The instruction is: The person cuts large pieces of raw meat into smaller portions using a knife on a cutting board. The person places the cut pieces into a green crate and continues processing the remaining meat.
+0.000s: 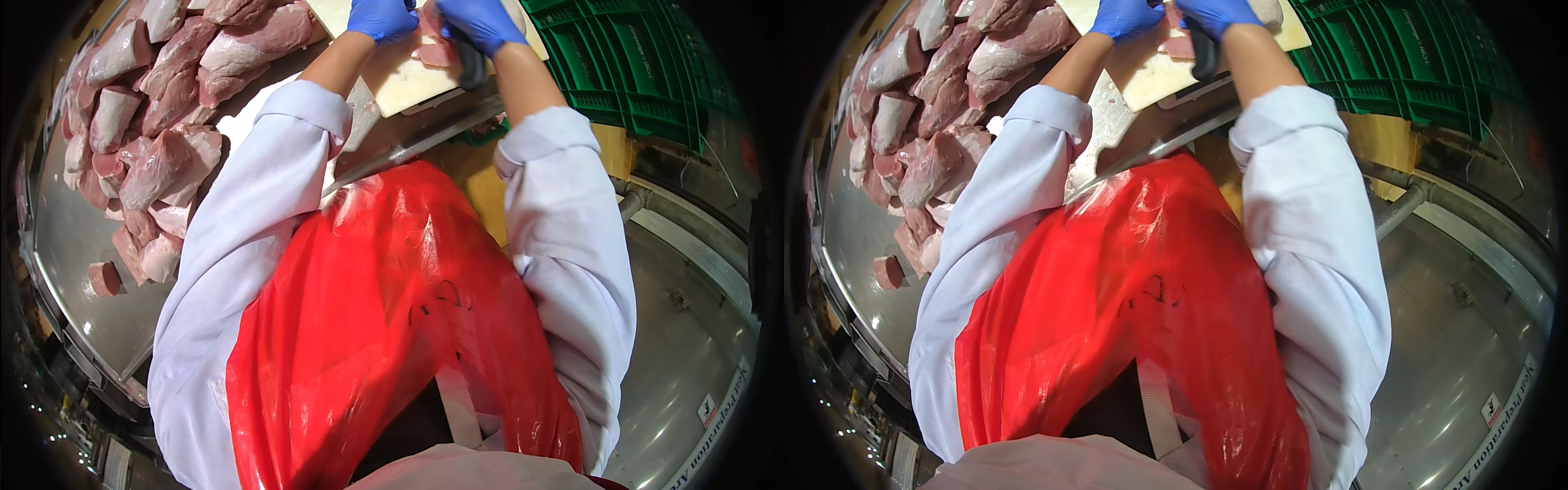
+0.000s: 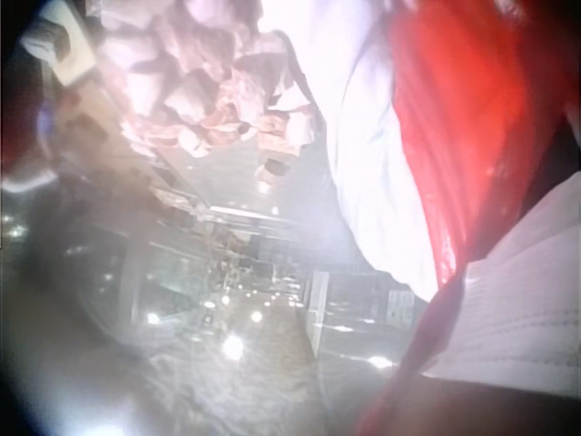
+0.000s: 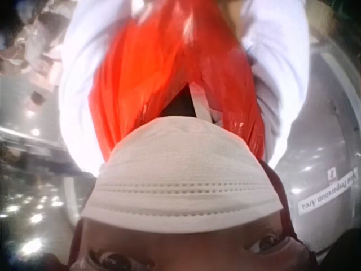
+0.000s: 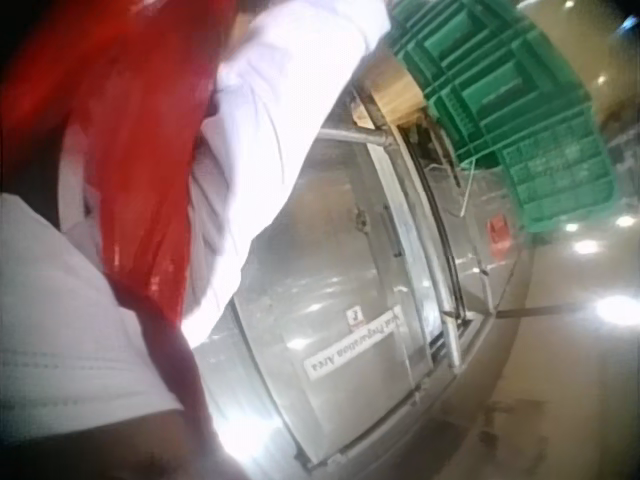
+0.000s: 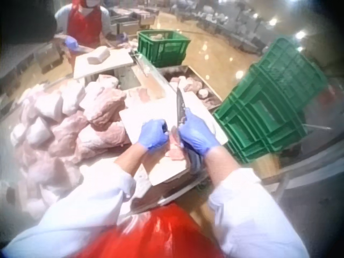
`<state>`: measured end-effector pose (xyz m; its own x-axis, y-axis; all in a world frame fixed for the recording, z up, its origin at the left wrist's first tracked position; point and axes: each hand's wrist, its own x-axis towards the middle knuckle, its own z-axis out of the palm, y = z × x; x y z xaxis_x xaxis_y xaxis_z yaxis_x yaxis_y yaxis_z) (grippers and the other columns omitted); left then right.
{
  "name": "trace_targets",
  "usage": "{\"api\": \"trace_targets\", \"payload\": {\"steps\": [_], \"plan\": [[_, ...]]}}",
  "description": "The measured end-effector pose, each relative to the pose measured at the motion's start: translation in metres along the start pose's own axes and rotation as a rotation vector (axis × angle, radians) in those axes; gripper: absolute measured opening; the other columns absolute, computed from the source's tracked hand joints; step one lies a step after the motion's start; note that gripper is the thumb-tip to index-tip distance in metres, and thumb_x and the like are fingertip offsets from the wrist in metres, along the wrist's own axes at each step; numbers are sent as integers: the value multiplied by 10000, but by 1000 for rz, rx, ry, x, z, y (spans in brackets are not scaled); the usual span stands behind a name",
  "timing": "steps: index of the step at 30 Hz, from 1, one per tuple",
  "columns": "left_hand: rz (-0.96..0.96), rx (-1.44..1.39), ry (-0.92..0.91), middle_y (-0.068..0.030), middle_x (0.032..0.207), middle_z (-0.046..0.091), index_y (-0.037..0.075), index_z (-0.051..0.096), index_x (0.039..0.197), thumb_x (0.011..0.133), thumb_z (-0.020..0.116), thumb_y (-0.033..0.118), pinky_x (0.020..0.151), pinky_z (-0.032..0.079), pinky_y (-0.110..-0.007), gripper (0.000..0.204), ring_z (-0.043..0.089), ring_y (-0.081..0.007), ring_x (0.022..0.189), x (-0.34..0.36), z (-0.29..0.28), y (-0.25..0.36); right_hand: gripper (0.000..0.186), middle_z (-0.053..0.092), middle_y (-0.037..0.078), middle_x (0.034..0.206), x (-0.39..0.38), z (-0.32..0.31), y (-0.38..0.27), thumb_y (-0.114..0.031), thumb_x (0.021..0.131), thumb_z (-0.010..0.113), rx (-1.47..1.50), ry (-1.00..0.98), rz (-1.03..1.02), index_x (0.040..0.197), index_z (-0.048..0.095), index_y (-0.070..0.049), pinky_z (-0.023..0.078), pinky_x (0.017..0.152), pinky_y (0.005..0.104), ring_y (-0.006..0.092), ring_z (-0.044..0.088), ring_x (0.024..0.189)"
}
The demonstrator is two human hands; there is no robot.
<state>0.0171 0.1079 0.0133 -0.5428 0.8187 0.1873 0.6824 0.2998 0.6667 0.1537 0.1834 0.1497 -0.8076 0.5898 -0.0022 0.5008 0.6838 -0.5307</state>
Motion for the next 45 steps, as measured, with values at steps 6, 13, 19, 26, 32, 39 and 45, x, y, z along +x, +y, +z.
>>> {"api": "trace_targets", "payload": {"steps": [6, 13, 19, 26, 32, 39, 45], "plan": [[-52, 22, 140, -196, 800, 705, 81, 712, 797, 748, 694, 177, 755, 548, -475, 109, 692, -389, 782, -24, -7, -8, 467, 700, 263, 854, 1, 69, 26, -107, 918, 550, -457, -137, -106, 1358, 458, 18, 574, 642, 469, 380, 704, 694], [61, 153, 222, -183, 778, 668, 88, 683, 759, 749, 715, 184, 744, 521, -492, 101, 662, -388, 783, -42, -29, -10, 917, 642, 194, 777, -202, -69, 101, -1, 843, 561, -781, -529, -176, 1634, 138, -191, 528, 578, 527, 394, 639, 624], [-79, 77, 301, -248, 1085, 611, 44, 635, 1147, 749, 706, 365, 907, 469, -531, 516, 593, -408, 1043, -57, -20, 48, 807, 611, 187, 703, -200, -97, 159, -35, 912, 572, -311, -318, -233, 1620, 233, -222, 516, 571, 451, 324, 620, 567], [-151, 461, 355, -221, 889, 646, 20, 667, 863, 823, 584, 122, 747, 519, -506, 137, 620, -415, 852, -58, -19, 39, 795, 623, 69, 648, -153, -82, 194, -61, 954, 570, 239, -105, 21, 1635, 193, -222, 501, 520, 324, 140, 566, 512], [-617, -441, 556, -10, 948, 638, 34, 633, 1140, 991, 658, 193, 683, 508, -237, 219, 593, -76, 796, -271, -129, -65, 814, 648, 50, 711, -136, -58, 239, -47, 943, 580, 549, -134, 10, 1636, 195, -229, 492, 509, 301, 101, 535, 516], [-1152, 562, 357, -148, 1113, 644, -18, 617, 1206, 969, 662, 275, 880, 496, -365, 380, 617, -239, 1008, -564, -131, -70, 768, 485, 159, 1538, -86, -36, 270, -27, 933, 584, 544, -148, -268, 1617, 242, -101, 519, 648, 250, 92, 601, 691], [-528, 163, 579, -218, 1344, 583, -62, 529, 1369, 956, 694, 242, 1071, 443, -401, 538, 584, -309, 1222, -298, -83, -16, 821, 671, 104, 1020, -48, -19, 232, 33, 938, 566, 1032, -223, -144, 1628, 139, -97, 523, 509, 249, 106, 602, 656]]}}
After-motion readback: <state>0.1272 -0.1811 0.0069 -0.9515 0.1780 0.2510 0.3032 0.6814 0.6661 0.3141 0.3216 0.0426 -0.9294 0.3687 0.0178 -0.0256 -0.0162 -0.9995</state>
